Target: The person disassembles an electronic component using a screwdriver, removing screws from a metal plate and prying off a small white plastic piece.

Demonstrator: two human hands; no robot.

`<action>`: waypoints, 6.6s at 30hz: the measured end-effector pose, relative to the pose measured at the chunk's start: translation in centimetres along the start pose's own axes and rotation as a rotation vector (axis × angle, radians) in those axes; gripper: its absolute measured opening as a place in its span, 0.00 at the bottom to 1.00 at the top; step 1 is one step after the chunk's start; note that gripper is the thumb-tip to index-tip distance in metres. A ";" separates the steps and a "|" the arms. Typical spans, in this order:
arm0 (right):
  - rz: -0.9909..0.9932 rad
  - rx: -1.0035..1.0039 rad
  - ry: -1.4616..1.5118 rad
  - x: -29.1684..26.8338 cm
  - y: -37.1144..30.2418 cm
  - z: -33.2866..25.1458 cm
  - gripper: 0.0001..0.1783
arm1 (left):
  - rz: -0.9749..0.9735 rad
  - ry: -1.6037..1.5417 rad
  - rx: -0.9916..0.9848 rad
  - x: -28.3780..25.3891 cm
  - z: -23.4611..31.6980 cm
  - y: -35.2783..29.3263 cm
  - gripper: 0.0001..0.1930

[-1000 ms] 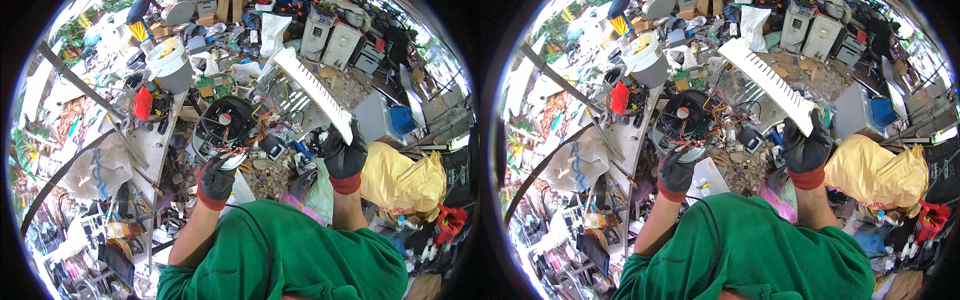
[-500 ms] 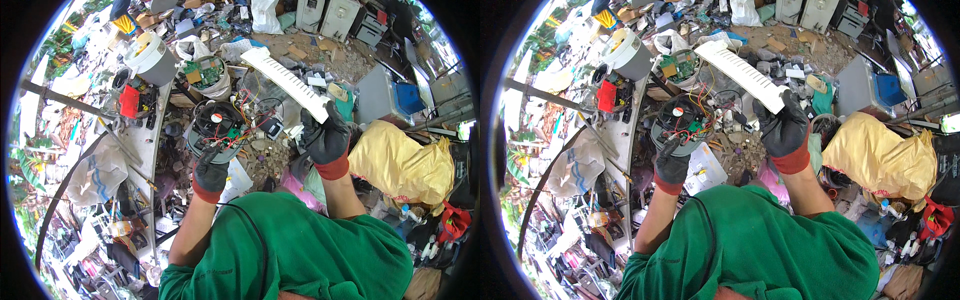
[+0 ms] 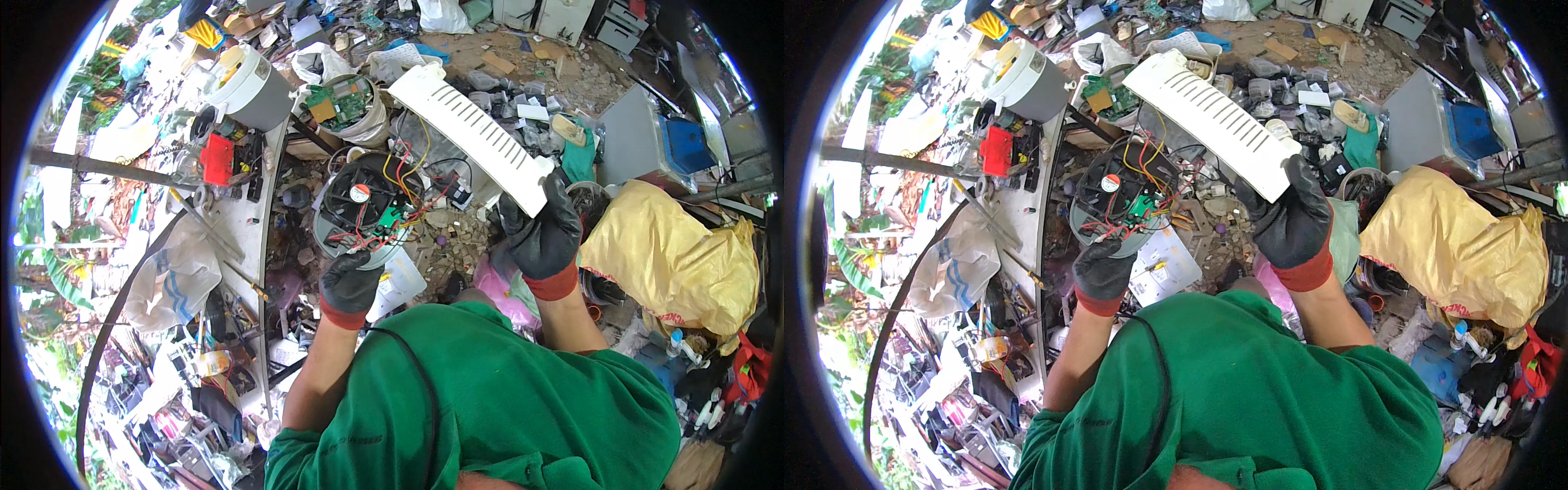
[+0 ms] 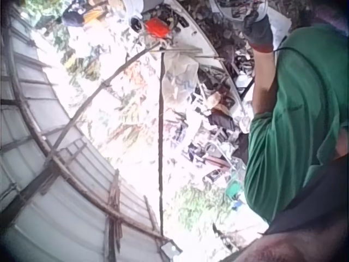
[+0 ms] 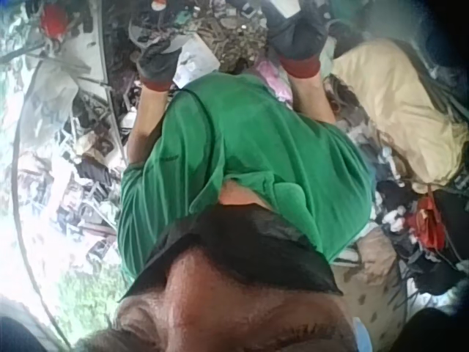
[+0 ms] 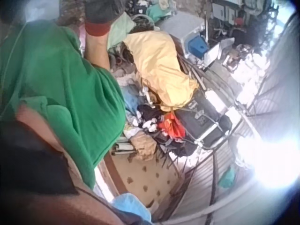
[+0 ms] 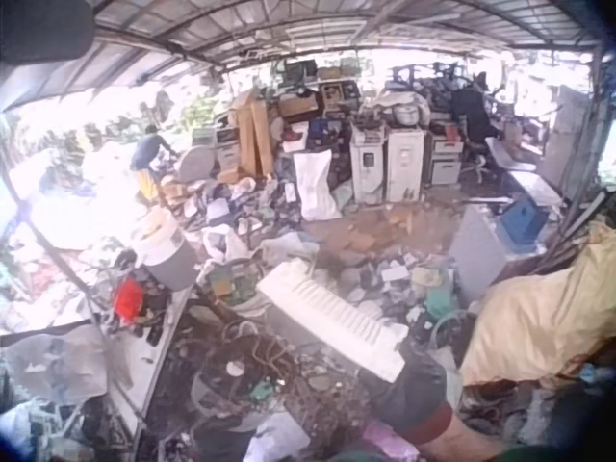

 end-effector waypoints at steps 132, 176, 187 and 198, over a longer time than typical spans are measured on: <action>-0.499 0.186 -2.114 -57.5 -8.8 25.8 0.23 | 0.270 0.660 0.035 -58.2 -20.3 -10.1 0.14; 0.004 0.038 -1.372 -62.6 -10.8 13.4 0.12 | 0.672 1.096 -0.345 -70.6 -31.7 -12.7 0.21; 0.385 -0.283 -1.141 -65.0 1.9 5.8 0.21 | 0.595 0.849 -0.476 -76.4 -36.8 -11.2 0.32; 0.071 -0.081 -1.086 -66.7 9.0 10.9 0.10 | 0.510 0.788 -0.160 -78.2 -37.0 -10.4 0.30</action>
Point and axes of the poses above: each hand's wrist, its own y-axis towards the middle knuckle, its own x-axis out of the palm, z = x × y, the point moved 9 cm from there along y, towards the middle knuckle, and after that the axes turned 13 degrees about y, right-handed, at the moved point
